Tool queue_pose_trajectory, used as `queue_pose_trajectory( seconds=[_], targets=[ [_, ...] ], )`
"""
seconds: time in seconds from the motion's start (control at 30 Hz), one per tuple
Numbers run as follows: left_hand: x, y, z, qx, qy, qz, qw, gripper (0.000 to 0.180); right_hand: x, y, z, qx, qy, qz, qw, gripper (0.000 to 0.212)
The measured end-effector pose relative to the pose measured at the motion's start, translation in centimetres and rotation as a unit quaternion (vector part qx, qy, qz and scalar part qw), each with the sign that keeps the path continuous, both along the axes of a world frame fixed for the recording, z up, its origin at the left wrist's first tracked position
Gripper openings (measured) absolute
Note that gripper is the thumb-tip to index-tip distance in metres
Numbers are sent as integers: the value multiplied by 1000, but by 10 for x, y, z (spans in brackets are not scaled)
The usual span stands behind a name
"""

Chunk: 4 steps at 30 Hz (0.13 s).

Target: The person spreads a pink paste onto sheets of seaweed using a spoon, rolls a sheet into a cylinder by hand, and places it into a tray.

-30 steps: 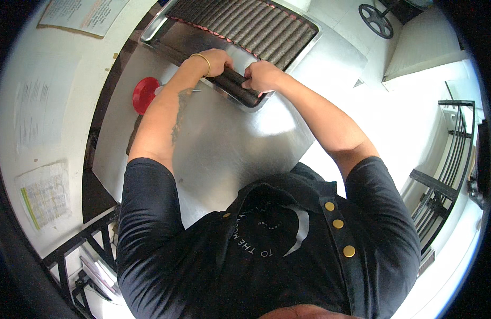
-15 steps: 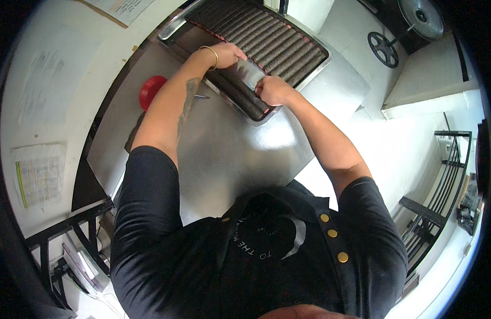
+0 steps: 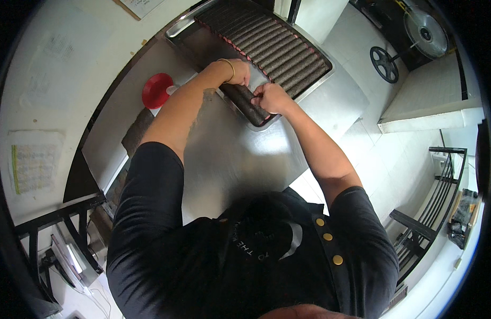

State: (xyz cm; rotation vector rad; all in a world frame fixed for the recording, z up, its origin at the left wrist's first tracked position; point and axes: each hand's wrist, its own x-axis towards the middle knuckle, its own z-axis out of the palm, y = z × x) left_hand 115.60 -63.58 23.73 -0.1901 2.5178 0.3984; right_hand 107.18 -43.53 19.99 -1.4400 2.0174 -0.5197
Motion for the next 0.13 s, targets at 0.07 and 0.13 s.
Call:
queue_pose_trajectory(
  seconds=[0.07, 0.13],
  targets=[
    [-1, 5, 4, -4, -10, 19, 1000, 27, 0, 3, -1, 11, -4, 2, 1000, 35],
    [0, 6, 4, -11, -22, 23, 999, 29, 0, 2, 1, 14, -4, 7, 1000, 35]
  ],
)
